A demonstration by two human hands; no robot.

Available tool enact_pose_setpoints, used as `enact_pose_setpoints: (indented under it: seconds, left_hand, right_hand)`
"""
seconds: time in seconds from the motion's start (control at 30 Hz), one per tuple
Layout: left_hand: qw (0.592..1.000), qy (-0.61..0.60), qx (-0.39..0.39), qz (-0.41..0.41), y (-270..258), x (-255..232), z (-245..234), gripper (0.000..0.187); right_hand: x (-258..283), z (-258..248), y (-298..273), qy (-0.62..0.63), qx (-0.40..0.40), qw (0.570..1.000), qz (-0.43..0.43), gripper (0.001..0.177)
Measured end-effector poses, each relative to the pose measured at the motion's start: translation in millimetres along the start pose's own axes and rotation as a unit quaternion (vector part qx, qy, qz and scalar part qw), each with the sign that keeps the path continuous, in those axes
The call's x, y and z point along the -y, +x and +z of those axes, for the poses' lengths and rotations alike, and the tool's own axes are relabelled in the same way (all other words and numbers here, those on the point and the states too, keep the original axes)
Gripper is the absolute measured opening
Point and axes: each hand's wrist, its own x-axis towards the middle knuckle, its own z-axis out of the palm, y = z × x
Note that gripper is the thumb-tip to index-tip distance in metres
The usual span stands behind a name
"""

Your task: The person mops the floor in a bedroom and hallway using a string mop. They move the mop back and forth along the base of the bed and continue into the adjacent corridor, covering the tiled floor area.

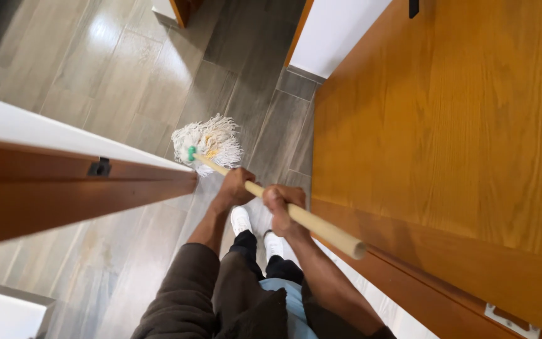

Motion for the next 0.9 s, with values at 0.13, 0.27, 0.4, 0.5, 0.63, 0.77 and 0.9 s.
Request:
enact_pose_setpoints:
  seconds: [0.13, 0.27, 0.4, 0.5, 0.63, 0.77, 0.9]
  left_hand:
    - [1.000, -0.007, -0.018, -0.006, -2, -32, 56, 0.026]
    - [0.998, -0.054, -0.007, 0.008, -19, -71, 90, 0.021]
    - [0.995, -0.093, -0.020, 0.010, -43, -115, 117, 0.018]
    - [0.990, -0.136, -0.026, 0.019, -53, -129, 144, 0.021]
    - [0.974, -0.221, -0.051, 0.015, -75, -159, 158, 0.046]
    - [0.910, -0.061, -0.394, -0.117, -105, -260, 158, 0.032]
    - [0.724, 0.606, -0.197, -0.265, -128, -321, 134, 0.039]
  right_hand:
    - [24, -32, -23, -0.035, -0.018, 0.999, 0.004, 0.055]
    - [56, -57, -41, -0.053, -0.003, 0.999, -0.005, 0.055]
    - [91, -75, -57, -0.059, 0.017, 0.998, 0.007, 0.051]
    - [108, -82, -70, -0.076, 0.014, 0.996, 0.043, 0.049]
    - [116, -91, -81, -0.118, 0.048, 0.990, 0.056, 0.049]
    - [132, -84, -81, -0.173, 0.092, 0.979, 0.057, 0.050]
    - [120, -79, -96, -0.186, 0.100, 0.973, 0.090, 0.044]
